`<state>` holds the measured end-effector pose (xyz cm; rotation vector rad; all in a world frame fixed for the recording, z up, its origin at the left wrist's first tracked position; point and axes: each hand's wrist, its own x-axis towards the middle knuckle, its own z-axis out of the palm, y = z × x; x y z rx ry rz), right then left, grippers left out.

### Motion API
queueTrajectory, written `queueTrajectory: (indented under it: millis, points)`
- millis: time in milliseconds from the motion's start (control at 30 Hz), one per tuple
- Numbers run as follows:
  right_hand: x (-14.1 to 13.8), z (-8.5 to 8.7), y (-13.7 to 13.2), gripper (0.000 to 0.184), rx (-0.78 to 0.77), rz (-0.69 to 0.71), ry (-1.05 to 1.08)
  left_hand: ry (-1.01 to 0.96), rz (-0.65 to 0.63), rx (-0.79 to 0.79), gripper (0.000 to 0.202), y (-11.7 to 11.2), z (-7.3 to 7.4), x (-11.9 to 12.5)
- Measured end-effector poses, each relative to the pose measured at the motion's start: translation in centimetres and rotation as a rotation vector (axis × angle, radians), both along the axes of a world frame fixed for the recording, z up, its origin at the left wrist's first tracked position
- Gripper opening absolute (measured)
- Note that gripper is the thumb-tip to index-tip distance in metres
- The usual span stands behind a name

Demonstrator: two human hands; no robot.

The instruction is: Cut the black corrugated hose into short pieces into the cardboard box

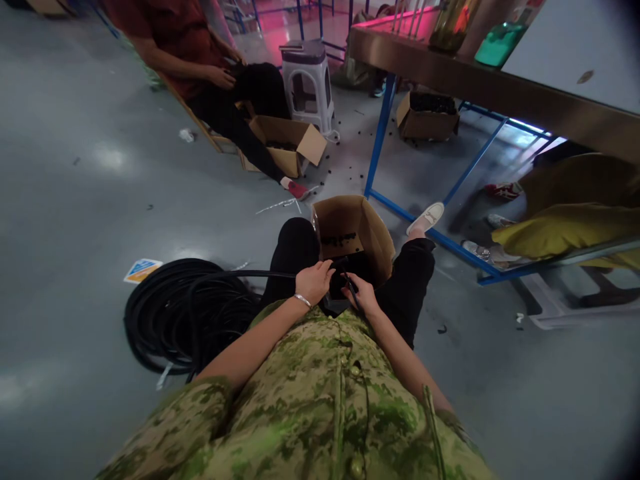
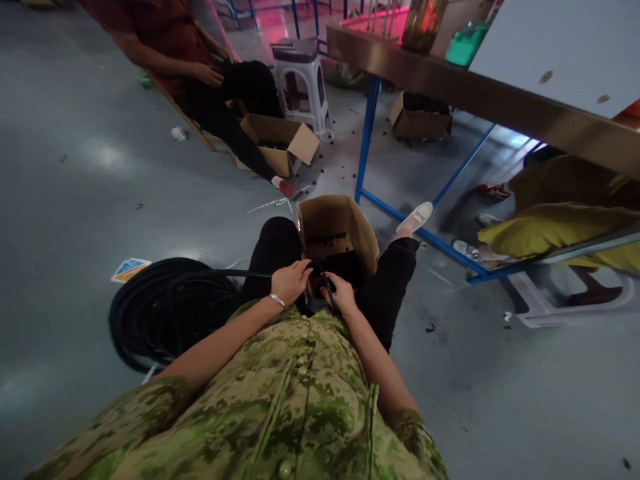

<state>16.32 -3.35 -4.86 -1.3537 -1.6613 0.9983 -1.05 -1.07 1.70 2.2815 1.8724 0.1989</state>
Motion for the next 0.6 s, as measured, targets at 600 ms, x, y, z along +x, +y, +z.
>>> queueTrajectory:
  millis: [600]
  points:
    - [0.16,0.37,-0.05,0.042,-0.019,-0.028,0.034,0.005,-0.014,0.015,0.040,-0.07,0.03,-0.12]
